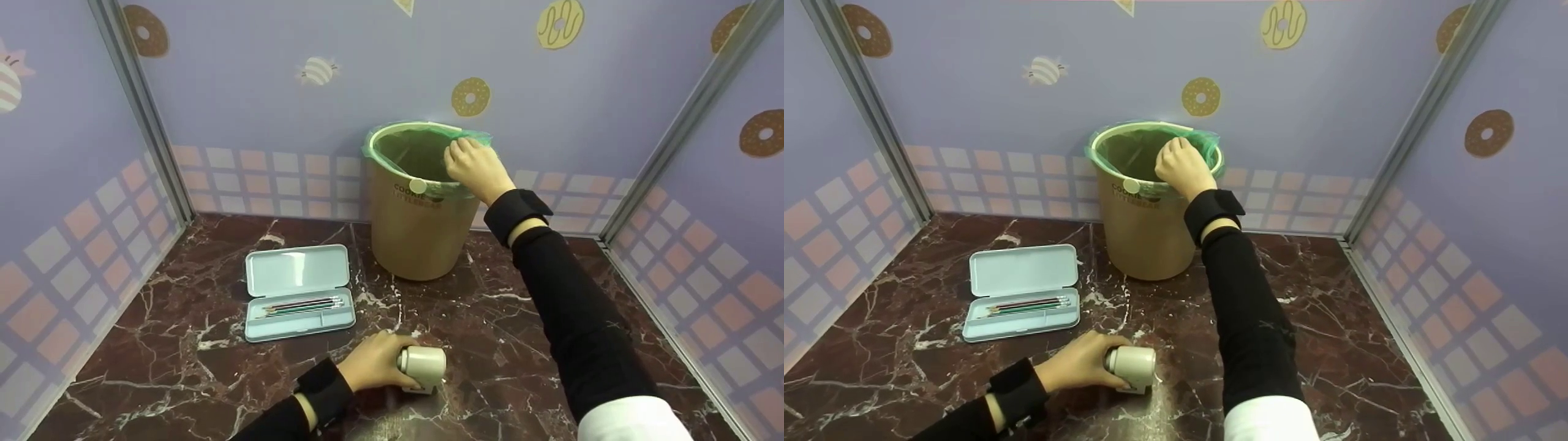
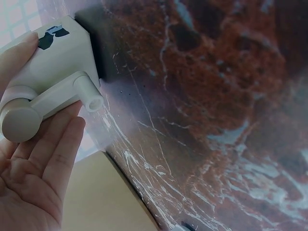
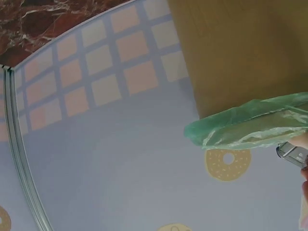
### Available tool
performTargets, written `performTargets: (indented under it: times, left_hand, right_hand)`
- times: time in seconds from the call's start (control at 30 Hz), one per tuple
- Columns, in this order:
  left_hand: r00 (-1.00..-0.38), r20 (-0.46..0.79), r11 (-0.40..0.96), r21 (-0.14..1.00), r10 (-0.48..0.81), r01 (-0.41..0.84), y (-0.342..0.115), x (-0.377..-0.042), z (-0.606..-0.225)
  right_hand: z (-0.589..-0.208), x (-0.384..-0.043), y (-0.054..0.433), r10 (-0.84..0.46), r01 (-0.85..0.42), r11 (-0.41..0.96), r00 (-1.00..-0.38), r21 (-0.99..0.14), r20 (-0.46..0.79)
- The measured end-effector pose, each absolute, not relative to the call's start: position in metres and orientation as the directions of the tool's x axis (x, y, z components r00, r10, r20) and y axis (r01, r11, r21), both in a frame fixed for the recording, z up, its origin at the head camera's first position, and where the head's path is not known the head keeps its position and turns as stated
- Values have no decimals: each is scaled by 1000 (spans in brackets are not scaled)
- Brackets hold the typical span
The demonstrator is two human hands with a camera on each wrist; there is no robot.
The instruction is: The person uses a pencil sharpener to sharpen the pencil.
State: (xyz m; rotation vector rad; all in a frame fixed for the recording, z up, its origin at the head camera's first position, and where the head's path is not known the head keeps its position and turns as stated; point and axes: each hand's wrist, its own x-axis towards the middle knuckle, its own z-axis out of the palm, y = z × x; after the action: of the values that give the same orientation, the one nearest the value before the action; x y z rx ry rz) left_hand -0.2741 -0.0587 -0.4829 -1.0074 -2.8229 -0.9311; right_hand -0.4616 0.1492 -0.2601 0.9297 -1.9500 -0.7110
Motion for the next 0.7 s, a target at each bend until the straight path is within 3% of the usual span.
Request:
performTargets:
  times: [0.13,0.7]
  left_hand:
    - [-795,195,622,527,575,579,-58,-274,-482]
    - [-797,190,609,551,574,570,-59,-277,-487]
  right_hand:
    - [-261,-464,148,-850,-305,512,-314,803,422]
    - [-258,-463,142,-933,-238,307,-265,922,243]
